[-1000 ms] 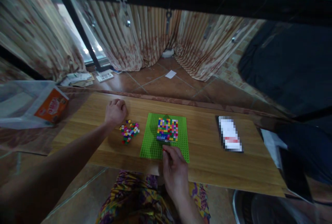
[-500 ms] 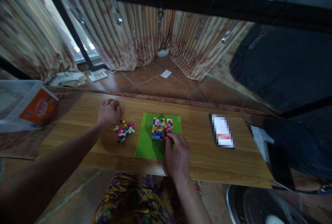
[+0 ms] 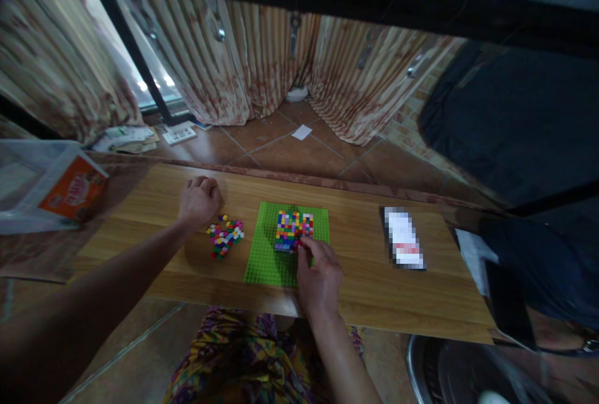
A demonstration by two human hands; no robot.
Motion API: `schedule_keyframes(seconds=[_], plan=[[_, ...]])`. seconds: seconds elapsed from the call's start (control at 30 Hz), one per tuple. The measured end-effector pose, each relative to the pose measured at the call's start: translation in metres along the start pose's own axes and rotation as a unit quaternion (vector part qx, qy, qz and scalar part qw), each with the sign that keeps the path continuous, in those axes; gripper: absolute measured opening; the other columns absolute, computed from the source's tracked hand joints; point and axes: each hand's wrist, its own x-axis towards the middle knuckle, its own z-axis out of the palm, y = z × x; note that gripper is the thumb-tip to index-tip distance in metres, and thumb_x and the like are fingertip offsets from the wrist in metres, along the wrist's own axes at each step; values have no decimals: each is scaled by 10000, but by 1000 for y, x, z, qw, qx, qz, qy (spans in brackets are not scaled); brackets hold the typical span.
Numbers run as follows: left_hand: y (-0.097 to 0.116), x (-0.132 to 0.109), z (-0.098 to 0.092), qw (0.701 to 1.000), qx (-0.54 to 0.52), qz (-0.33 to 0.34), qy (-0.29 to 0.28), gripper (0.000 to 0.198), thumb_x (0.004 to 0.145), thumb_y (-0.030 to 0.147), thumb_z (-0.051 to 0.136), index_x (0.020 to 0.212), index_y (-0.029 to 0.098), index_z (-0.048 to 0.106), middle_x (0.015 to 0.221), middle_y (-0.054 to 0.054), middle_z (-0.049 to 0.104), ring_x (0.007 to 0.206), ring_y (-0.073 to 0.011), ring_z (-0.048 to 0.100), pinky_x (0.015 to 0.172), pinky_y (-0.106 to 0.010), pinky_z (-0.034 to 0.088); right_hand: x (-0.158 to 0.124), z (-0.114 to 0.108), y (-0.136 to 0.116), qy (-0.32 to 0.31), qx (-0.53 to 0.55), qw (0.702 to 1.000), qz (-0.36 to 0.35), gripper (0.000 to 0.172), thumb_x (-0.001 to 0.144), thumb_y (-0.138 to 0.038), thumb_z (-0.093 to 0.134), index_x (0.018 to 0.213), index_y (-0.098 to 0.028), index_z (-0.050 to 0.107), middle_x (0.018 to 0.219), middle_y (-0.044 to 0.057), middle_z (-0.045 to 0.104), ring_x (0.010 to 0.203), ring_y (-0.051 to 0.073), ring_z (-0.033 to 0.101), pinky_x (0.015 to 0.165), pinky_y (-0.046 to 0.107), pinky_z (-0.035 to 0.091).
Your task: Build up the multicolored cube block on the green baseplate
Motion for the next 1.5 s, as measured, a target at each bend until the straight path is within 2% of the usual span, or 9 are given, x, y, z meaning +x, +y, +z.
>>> schedule_keyframes(seconds=[0.33,0.53,0.77,1.3,1.5], plan=[[0,-1,0,1000,17,5,6,305,903,267,398,1019,178,666,1164,-143,641,1105,-330,533,958,-466,415,-4,-6,5,14,17,1000,20,217,920,-339,563,970,-205,727,934,69,761,764,181,685,719,328,550],[-1,-1,1,1000,3,0,5,315,905,270,389,1024,174,664,1177,-149,639,1119,-334,526,969,-471,407,-7,-7,2,34,43,998,5,220,938,-299,536,1035,-196,704,1014,84,759,909,192,709,810,340,562],[-1,-1,0,1000,2,6,4,307,906,267,391,1009,175,665,1154,-147,639,1117,-327,528,988,-466,401,-8,-4,-1,13,48,999,-1,230,956,-274,502,1069,-202,689,1148,92,731,1049,194,695,932,360,542],[0,-2,2,1000,1,5,9,299,913,255,383,1002,169,655,1160,-155,633,1119,-328,525,982,-471,393,-6,3,2,20,-81,991,-104,324,974,-208,448,1239,-176,633,1008,78,776,886,212,732,825,358,564],[0,-3,4,1000,14,2,16,278,915,258,403,1008,177,653,1141,-139,643,1099,-325,540,946,-451,412,-2,-2,-1,30,-92,988,-120,296,966,-194,474,1204,-168,649,1017,83,771,864,205,731,794,346,566]])
